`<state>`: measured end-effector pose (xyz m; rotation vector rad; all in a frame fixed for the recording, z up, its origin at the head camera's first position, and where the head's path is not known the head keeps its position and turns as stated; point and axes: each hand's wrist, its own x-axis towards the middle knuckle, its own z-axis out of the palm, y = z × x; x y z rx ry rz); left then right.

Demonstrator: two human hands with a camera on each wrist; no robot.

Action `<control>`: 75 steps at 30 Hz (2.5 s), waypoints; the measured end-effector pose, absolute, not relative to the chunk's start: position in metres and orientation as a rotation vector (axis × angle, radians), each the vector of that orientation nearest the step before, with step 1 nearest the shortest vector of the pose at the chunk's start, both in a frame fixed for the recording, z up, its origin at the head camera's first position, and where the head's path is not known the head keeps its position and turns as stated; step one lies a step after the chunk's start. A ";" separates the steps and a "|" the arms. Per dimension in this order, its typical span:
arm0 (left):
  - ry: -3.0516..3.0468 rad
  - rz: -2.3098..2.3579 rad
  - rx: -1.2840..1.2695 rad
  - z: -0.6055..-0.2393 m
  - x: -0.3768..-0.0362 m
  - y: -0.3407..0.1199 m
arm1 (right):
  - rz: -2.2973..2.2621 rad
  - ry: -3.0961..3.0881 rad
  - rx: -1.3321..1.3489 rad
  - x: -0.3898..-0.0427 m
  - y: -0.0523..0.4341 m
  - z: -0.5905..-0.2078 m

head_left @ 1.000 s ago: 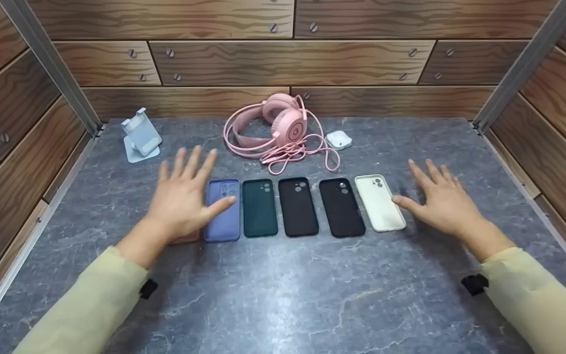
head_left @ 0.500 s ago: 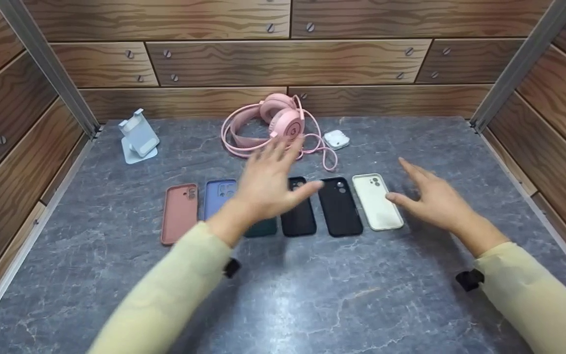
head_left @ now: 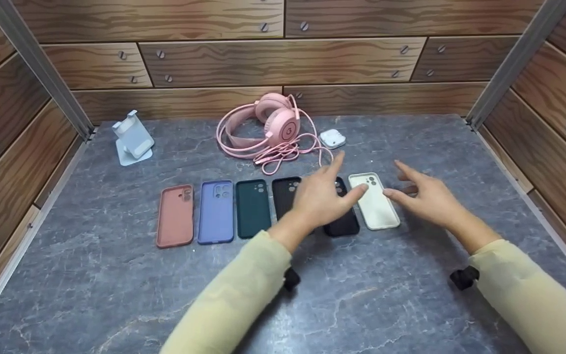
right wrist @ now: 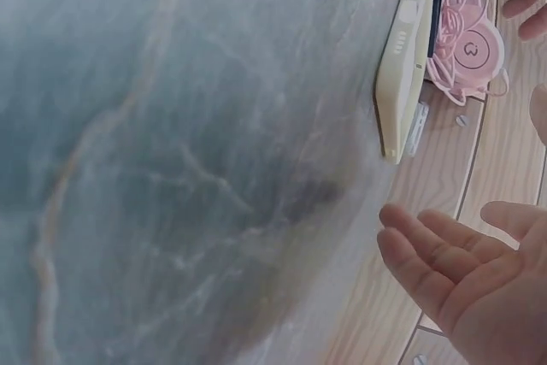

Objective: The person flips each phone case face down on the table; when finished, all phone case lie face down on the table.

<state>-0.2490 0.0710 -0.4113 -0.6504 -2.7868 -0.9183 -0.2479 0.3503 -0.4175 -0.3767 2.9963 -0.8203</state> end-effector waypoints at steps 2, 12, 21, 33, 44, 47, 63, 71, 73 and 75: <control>-2.784 -0.988 -0.626 -0.417 -0.250 0.080 | -0.844 2.973 -0.351 -0.249 0.350 -0.418; -2.693 -1.471 -0.502 -0.437 -0.255 0.110 | -1.019 2.848 -0.279 -0.257 0.353 -0.423; -2.761 -1.597 -0.351 -0.447 -0.260 0.123 | -1.174 2.679 -0.277 -0.266 0.350 -0.428; -2.799 -1.455 -0.244 -0.458 -0.266 0.133 | -1.162 2.694 -0.257 -0.274 0.354 -0.440; -2.853 -1.395 -0.134 -0.463 -0.272 0.137 | -1.177 2.703 -0.269 -0.279 0.353 -0.449; -2.858 -1.411 -0.090 -0.463 -0.273 0.138 | -1.166 2.726 -0.286 -0.279 0.352 -0.450; -2.882 -1.361 -0.002 -0.462 -0.273 0.141 | -1.070 2.797 -0.321 -0.279 0.351 -0.448; -2.878 -1.348 -0.018 -0.460 -0.272 0.144 | -1.039 2.809 -0.336 -0.277 0.353 -0.446; -2.879 -1.348 -0.016 -0.460 -0.272 0.144 | -1.030 2.814 -0.347 -0.277 0.353 -0.447; -2.882 -1.350 -0.015 -0.461 -0.272 0.144 | -1.028 2.814 -0.354 -0.278 0.354 -0.447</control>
